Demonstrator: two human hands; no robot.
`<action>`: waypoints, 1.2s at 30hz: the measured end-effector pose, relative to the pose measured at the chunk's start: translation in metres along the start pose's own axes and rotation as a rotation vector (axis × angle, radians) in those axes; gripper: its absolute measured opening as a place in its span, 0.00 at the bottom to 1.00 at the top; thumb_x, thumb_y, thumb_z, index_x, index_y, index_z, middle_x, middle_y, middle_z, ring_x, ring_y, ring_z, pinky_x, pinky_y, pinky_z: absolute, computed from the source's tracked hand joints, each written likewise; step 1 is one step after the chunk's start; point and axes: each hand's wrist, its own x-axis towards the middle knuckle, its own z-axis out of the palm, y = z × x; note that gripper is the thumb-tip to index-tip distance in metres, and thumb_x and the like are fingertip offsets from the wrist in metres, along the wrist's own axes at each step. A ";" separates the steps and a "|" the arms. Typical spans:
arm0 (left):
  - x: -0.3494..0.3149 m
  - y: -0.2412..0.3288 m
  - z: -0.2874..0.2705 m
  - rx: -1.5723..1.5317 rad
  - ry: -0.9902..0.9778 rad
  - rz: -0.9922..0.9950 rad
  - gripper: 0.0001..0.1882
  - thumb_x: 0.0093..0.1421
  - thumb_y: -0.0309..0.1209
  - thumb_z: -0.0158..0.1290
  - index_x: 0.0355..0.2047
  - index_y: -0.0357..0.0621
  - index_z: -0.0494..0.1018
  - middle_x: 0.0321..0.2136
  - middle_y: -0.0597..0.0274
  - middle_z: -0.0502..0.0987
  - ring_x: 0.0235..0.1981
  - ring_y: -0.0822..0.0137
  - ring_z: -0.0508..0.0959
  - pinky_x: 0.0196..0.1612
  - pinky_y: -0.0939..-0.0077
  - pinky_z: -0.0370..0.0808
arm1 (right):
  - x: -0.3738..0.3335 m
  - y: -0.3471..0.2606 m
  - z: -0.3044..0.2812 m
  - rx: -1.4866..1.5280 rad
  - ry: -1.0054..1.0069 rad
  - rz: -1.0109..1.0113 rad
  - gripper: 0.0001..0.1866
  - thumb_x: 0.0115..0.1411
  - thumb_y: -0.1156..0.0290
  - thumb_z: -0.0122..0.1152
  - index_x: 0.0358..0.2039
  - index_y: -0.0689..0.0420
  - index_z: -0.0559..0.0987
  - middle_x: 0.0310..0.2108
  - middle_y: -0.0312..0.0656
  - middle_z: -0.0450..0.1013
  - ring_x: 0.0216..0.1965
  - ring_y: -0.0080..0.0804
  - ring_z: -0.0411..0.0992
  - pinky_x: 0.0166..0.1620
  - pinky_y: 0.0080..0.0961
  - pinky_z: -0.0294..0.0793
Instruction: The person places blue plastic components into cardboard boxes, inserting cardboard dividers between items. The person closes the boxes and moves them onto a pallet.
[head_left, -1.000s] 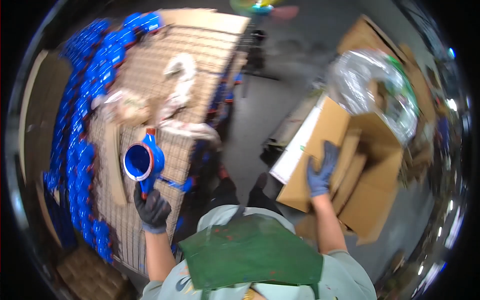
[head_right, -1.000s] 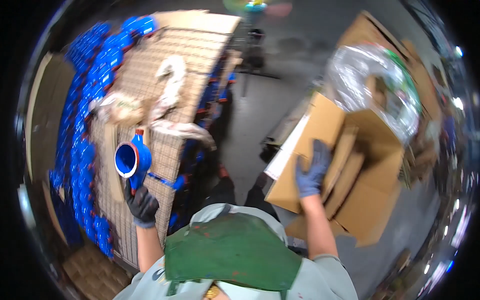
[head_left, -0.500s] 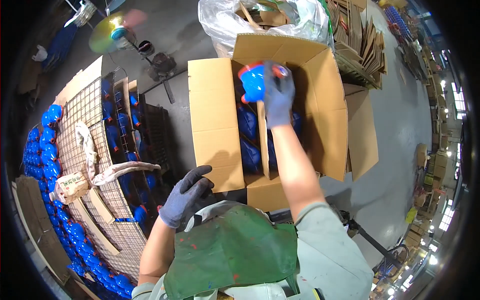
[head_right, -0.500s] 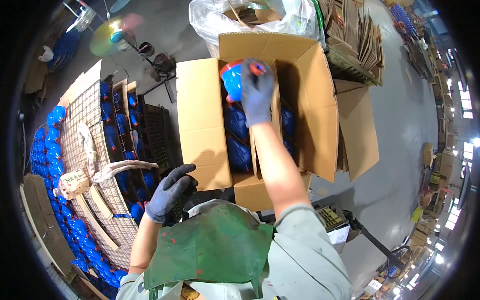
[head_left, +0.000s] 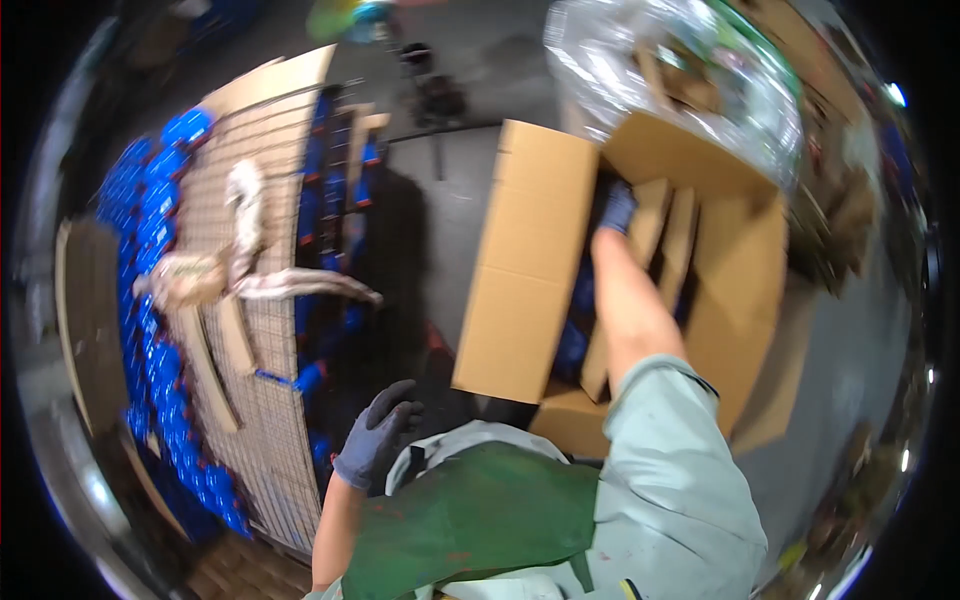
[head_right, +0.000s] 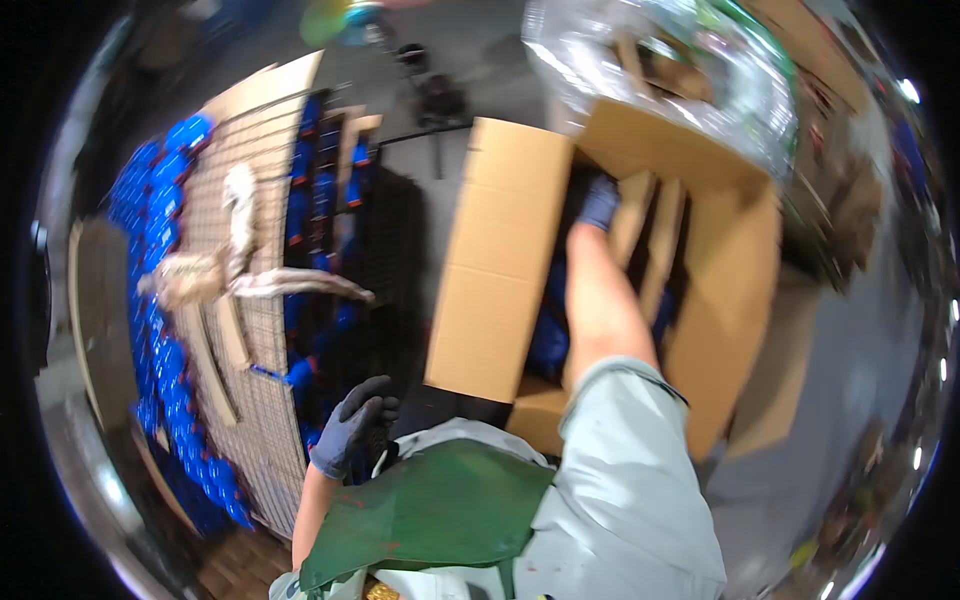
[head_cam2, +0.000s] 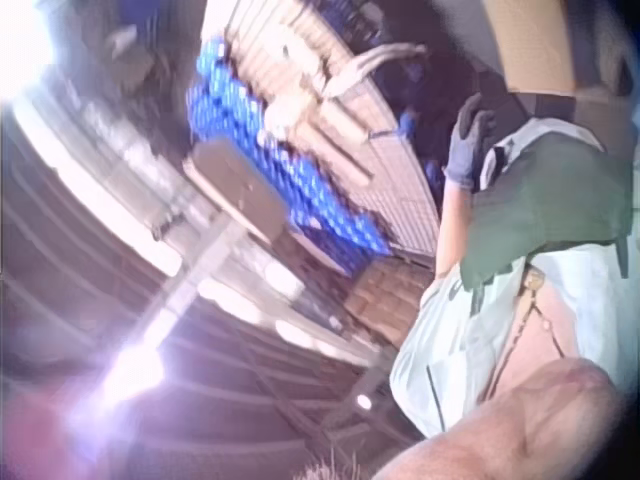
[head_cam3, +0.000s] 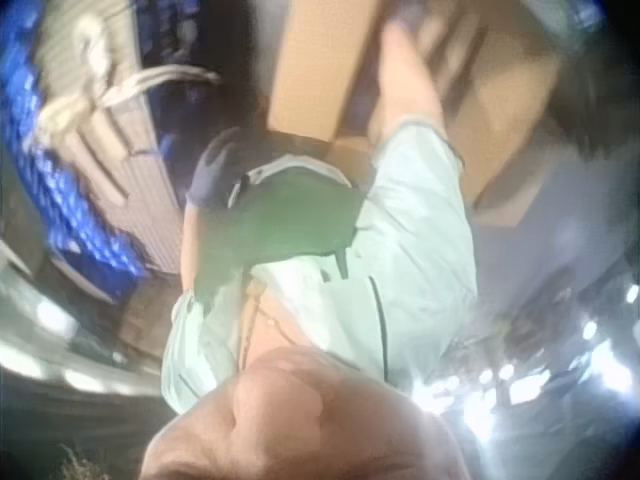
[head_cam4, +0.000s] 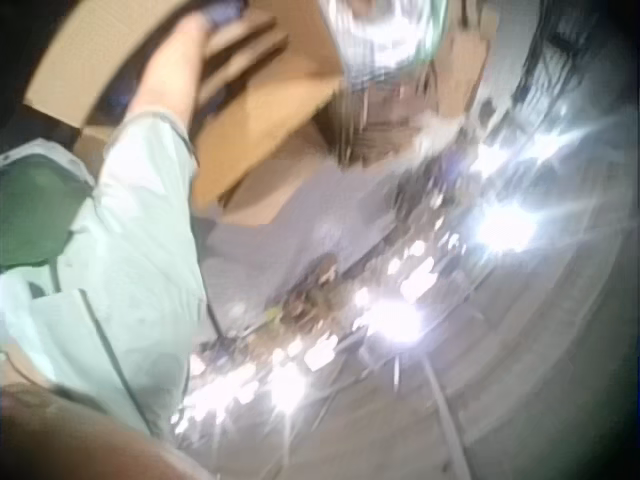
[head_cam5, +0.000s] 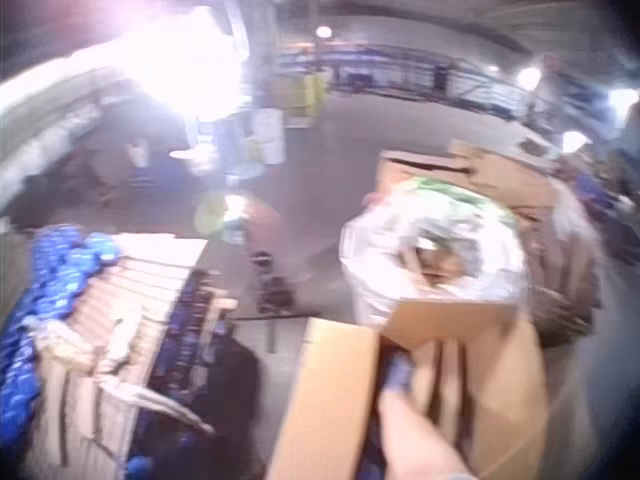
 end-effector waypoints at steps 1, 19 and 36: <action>-0.008 -0.003 -0.016 -0.069 0.061 0.080 0.25 0.69 0.35 0.52 0.64 0.42 0.63 0.45 0.60 0.77 0.43 0.73 0.76 0.46 0.79 0.73 | 0.003 0.004 0.005 -0.029 0.008 0.001 0.17 0.63 0.70 0.46 0.50 0.55 0.77 0.52 0.48 0.72 0.52 0.42 0.72 0.52 0.33 0.72; 0.050 0.076 -0.514 0.429 1.000 0.656 0.19 0.68 0.38 0.49 0.54 0.40 0.71 0.44 0.55 0.77 0.40 0.63 0.76 0.44 0.65 0.73 | -0.298 -0.155 -0.143 1.018 0.604 -0.129 0.16 0.56 0.74 0.58 0.47 0.55 0.79 0.44 0.47 0.76 0.49 0.48 0.73 0.54 0.38 0.72; -0.096 0.074 -0.574 0.701 0.936 0.960 0.36 0.61 0.43 0.57 0.65 0.38 0.62 0.62 0.41 0.66 0.62 0.47 0.67 0.62 0.64 0.66 | -0.347 -0.523 -0.246 2.910 -1.783 -0.682 0.26 0.68 0.51 0.50 0.57 0.58 0.69 0.53 0.47 0.71 0.55 0.47 0.70 0.58 0.49 0.70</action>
